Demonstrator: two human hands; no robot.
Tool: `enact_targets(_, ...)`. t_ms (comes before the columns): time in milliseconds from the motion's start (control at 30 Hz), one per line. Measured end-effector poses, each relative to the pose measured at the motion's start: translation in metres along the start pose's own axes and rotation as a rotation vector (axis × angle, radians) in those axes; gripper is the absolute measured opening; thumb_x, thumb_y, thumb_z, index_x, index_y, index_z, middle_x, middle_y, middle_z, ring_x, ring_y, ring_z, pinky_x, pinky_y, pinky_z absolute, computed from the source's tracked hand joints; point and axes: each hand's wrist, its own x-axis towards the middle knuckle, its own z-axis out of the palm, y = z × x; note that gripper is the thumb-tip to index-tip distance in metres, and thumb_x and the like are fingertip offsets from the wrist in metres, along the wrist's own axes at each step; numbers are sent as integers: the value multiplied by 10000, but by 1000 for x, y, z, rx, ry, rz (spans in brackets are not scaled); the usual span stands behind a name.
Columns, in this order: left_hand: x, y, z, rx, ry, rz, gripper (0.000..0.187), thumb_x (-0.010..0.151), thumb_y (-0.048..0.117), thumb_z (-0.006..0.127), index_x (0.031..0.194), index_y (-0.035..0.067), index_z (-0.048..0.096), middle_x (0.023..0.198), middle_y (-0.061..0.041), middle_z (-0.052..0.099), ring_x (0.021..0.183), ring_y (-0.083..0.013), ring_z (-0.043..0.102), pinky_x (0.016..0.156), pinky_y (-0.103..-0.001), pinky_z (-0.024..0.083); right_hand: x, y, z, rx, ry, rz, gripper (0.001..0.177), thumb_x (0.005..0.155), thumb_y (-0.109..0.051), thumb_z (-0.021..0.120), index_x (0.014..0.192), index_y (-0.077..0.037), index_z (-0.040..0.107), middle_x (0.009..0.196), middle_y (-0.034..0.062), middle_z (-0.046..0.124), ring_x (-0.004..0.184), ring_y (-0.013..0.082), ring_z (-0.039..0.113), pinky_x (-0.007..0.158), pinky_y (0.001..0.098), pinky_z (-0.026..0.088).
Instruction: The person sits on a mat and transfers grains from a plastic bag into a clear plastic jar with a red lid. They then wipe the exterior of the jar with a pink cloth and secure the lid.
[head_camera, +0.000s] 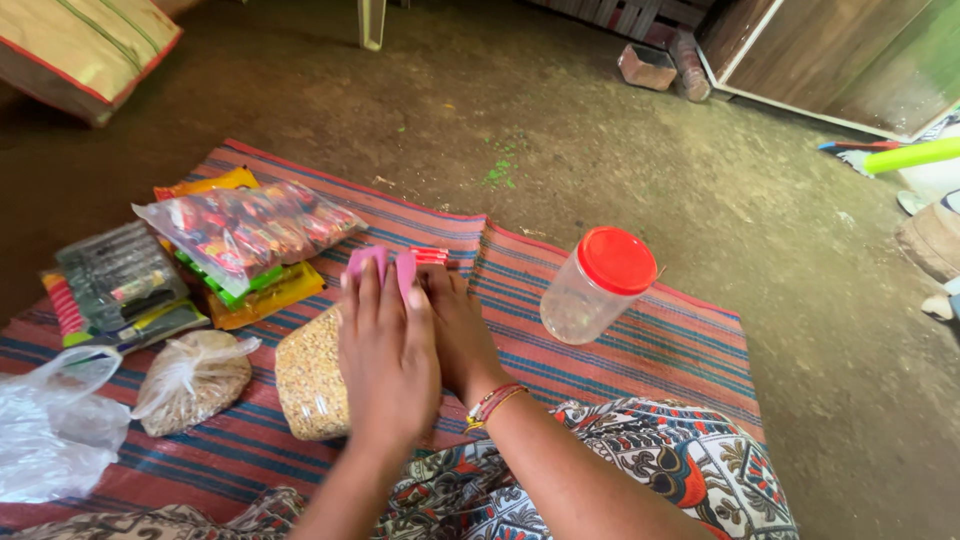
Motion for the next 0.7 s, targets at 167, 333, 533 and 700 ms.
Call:
enact_targets(167, 42, -10, -8, 106, -124, -83, 519, 1076, 387, 336, 1198, 67, 727, 1271, -194, 686, 1259, -436, 561, 1142, -506, 368, 4, -6, -1, -133, 0, -5, 446, 970, -191, 464, 1398, -78, 523, 1311, 196, 533, 1201, 395, 506, 935, 503, 434)
enact_targets(333, 88, -38, 0, 171, -487, -370, 579, 1080, 549, 335, 1114, 262, 836, 1057, -241, 706, 1003, -439, 632, 921, -560, 472, 8, -20, -15, 237, -5, 304, 434, 1059, -346, 399, 1354, -54, 525, 1323, 218, 567, 1243, 412, 515, 1060, 483, 399)
enact_targets(533, 134, -65, 25, 101, -1017, -797, 409, 976, 414, 500, 1037, 66, 708, 844, -314, 625, 716, -392, 579, 624, -511, 414, 13, -31, -29, 444, 35, 437, 659, 1034, -498, 425, 1469, -3, 399, 1414, 265, 539, 1343, 440, 480, 1101, 479, 372)
enact_targets(700, 118, -90, 33, 194, -788, -35, 426, 901, 423, 509, 1016, 122, 788, 973, -181, 740, 916, -379, 704, 756, -513, 521, 4, -22, -19, 221, 1, 314, 516, 1035, -373, 455, 1432, -43, 468, 1442, 247, 509, 1299, 445, 497, 1055, 501, 409)
